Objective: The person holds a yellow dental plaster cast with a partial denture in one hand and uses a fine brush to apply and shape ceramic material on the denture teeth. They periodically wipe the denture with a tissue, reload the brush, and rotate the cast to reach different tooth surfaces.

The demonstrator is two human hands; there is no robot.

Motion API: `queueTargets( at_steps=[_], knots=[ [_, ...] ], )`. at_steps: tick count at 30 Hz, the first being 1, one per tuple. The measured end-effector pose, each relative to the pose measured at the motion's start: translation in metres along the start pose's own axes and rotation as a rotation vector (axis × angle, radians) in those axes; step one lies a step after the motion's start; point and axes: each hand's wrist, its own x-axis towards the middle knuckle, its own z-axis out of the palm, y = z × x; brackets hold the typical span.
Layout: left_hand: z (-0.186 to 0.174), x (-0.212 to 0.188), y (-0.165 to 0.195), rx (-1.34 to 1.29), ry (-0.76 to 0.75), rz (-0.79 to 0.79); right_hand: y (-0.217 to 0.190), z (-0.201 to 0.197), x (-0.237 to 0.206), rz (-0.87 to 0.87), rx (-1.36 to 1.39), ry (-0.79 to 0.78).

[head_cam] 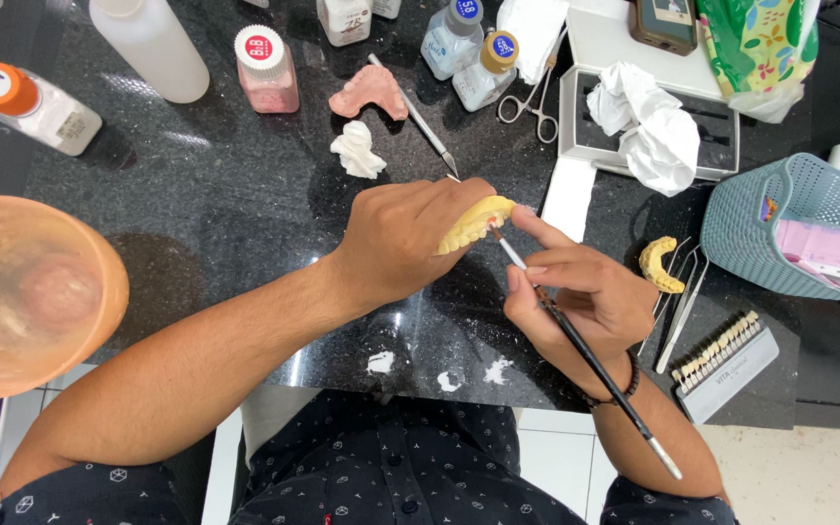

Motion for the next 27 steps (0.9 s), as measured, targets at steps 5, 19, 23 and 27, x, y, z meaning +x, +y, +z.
queueTargets(
  at_steps=[5,19,23,27],
  knots=[
    [0.0,-0.002,0.001,-0.041,0.014,-0.016,0.002,0.0,-0.002,0.034,0.051,0.021],
    [0.001,-0.004,0.001,-0.043,0.019,-0.033,0.002,0.002,0.0,-0.021,-0.028,0.006],
    [0.004,-0.007,0.002,-0.139,0.022,-0.091,0.0,0.0,-0.003,0.11,0.122,0.086],
    [0.011,-0.004,0.006,-0.461,0.029,-0.354,-0.004,-0.005,-0.004,0.214,0.004,0.084]
  ],
)
